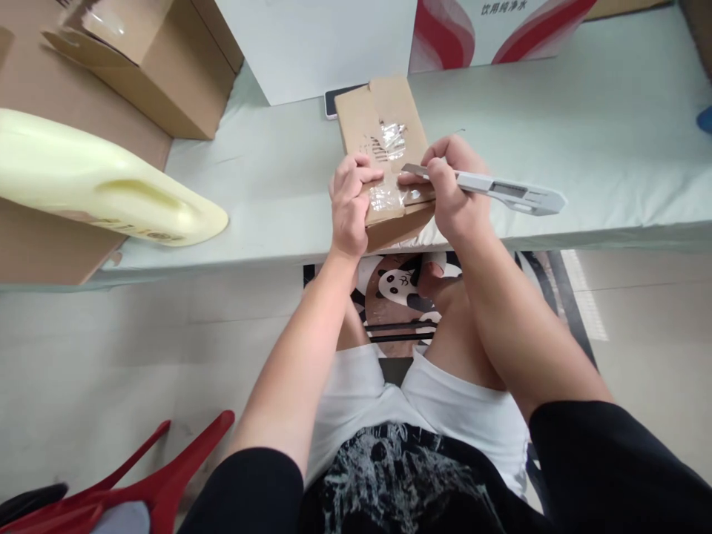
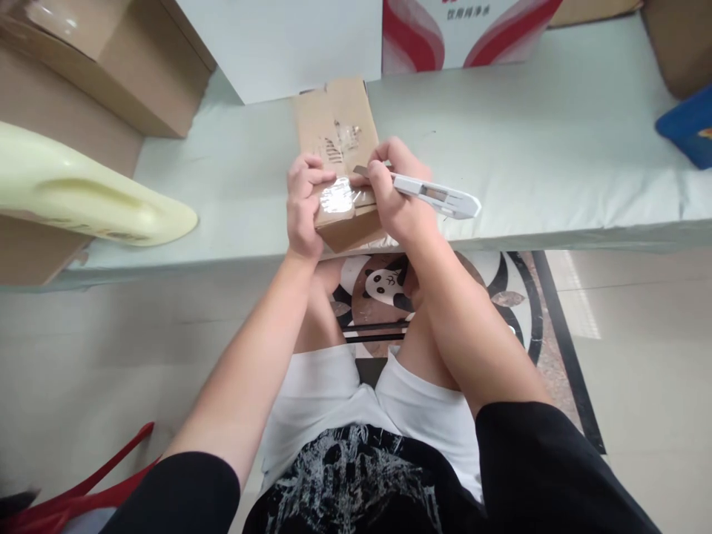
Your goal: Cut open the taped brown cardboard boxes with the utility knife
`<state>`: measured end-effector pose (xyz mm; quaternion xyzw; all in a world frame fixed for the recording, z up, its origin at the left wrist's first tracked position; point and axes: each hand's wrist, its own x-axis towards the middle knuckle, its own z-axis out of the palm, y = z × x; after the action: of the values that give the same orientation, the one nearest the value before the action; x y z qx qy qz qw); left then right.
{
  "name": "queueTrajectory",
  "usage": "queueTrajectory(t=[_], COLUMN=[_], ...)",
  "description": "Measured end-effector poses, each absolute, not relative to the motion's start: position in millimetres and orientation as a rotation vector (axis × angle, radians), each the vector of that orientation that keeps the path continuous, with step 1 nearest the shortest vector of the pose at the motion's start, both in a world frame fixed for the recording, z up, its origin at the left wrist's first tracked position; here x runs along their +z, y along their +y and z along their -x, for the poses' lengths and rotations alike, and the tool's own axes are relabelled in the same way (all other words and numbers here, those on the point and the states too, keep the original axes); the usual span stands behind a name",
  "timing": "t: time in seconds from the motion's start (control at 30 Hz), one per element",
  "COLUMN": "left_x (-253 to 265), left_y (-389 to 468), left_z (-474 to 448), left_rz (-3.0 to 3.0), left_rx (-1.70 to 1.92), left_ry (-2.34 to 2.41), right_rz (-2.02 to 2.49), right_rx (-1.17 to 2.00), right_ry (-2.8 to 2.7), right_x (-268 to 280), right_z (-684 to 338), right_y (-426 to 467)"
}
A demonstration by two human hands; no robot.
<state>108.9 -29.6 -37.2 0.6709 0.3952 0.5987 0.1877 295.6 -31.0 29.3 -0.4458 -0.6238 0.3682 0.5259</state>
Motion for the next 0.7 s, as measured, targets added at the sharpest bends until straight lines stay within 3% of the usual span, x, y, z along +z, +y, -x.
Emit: queueTrajectory(t=[0.27,0.43,0.7], left_x=[-34,-33,-38], left_y=[-39,-43,-42], left_z=[-114,-121,-118], left_rz=[-1.889,-1.818,-1.852], left_rx=[1.710,1.742,1.725], left_ry=[1.157,1.226,1.253], right_rz=[1.068,1.015,1.025], right_rx=[0.813,0.963,0.896], right_ry=[-1.647,-1.549,-1.517], right_x=[71,58,47], right_z=[-296,-298,-301], right_y=[-27,-21,-20])
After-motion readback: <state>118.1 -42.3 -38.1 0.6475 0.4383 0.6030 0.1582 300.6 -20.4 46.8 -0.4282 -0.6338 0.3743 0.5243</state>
